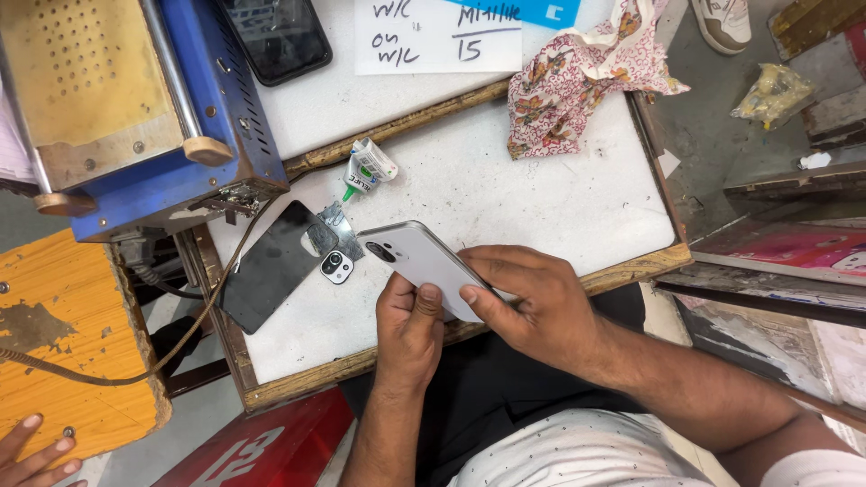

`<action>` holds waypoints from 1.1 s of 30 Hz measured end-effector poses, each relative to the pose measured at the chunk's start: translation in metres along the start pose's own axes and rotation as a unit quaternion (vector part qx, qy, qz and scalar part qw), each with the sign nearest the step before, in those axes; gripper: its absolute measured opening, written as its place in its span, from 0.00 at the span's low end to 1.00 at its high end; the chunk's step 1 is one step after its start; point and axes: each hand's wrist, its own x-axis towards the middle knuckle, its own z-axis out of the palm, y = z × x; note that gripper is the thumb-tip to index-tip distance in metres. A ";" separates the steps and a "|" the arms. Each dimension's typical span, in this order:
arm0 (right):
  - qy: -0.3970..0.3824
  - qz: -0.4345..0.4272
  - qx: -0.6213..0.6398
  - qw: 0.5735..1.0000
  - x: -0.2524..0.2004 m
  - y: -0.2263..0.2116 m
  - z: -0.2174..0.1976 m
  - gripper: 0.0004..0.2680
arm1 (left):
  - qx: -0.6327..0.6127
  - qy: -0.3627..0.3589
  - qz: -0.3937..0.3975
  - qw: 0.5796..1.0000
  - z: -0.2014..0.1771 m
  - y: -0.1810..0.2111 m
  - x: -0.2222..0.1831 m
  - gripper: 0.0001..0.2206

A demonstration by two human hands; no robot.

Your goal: The person removes a blue protective film from a white smartphone back cover, places the cover onto the phone chassis, and secures it with rubber bands. The person then handles a blue plastic card and a tube of adhesive on the workbench.

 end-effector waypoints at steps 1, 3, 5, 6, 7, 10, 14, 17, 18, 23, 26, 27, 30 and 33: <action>0.000 0.000 0.001 1.000 0.001 0.000 0.001 0.11 | -0.005 0.001 -0.001 1.000 0.000 0.000 0.000 0.18; 0.002 -0.007 0.002 1.000 0.001 0.000 0.002 0.11 | -0.008 0.002 -0.003 1.000 -0.001 0.001 0.000 0.18; 0.005 -0.021 0.001 1.000 0.001 0.002 0.003 0.10 | -0.011 0.001 -0.004 1.000 -0.002 0.001 0.001 0.18; 0.006 -0.015 0.004 1.000 0.000 0.002 0.003 0.10 | -0.013 0.000 -0.007 1.000 -0.002 0.000 0.000 0.18; 0.006 -0.009 0.008 1.000 -0.002 0.003 0.003 0.10 | -0.015 -0.001 -0.009 1.000 -0.002 -0.001 0.000 0.18; -0.003 0.035 0.022 0.999 -0.003 0.007 0.003 0.10 | 0.000 0.001 0.000 1.000 -0.002 -0.001 0.002 0.18; -0.031 0.097 0.095 0.990 -0.004 0.017 -0.001 0.11 | 0.044 0.016 0.017 0.999 0.002 0.000 0.000 0.17; -0.077 0.203 0.234 0.948 0.003 0.033 -0.003 0.13 | 0.094 0.033 0.017 0.995 0.006 0.000 -0.001 0.17; -0.078 0.228 0.275 0.931 0.003 0.039 -0.003 0.13 | 0.107 0.034 0.016 0.994 0.007 0.000 -0.001 0.17; -0.073 0.302 0.371 0.875 0.002 0.056 0.000 0.15 | 0.171 -0.001 0.009 0.985 0.007 0.002 -0.003 0.17; -0.078 0.286 0.406 0.865 0.003 0.064 -0.002 0.15 | 0.190 -0.052 0.010 0.980 0.008 0.005 -0.002 0.16; -0.082 0.282 0.400 0.868 0.002 0.066 -0.003 0.15 | 0.209 -0.060 0.010 0.976 0.009 0.006 -0.002 0.15; -0.093 0.274 0.387 0.876 0.000 0.070 -0.003 0.16 | 0.226 -0.064 0.000 0.972 0.011 0.005 -0.003 0.14; -0.100 0.270 0.376 0.881 -0.002 0.070 -0.001 0.16 | 0.233 -0.050 -0.010 0.971 0.012 0.003 -0.004 0.14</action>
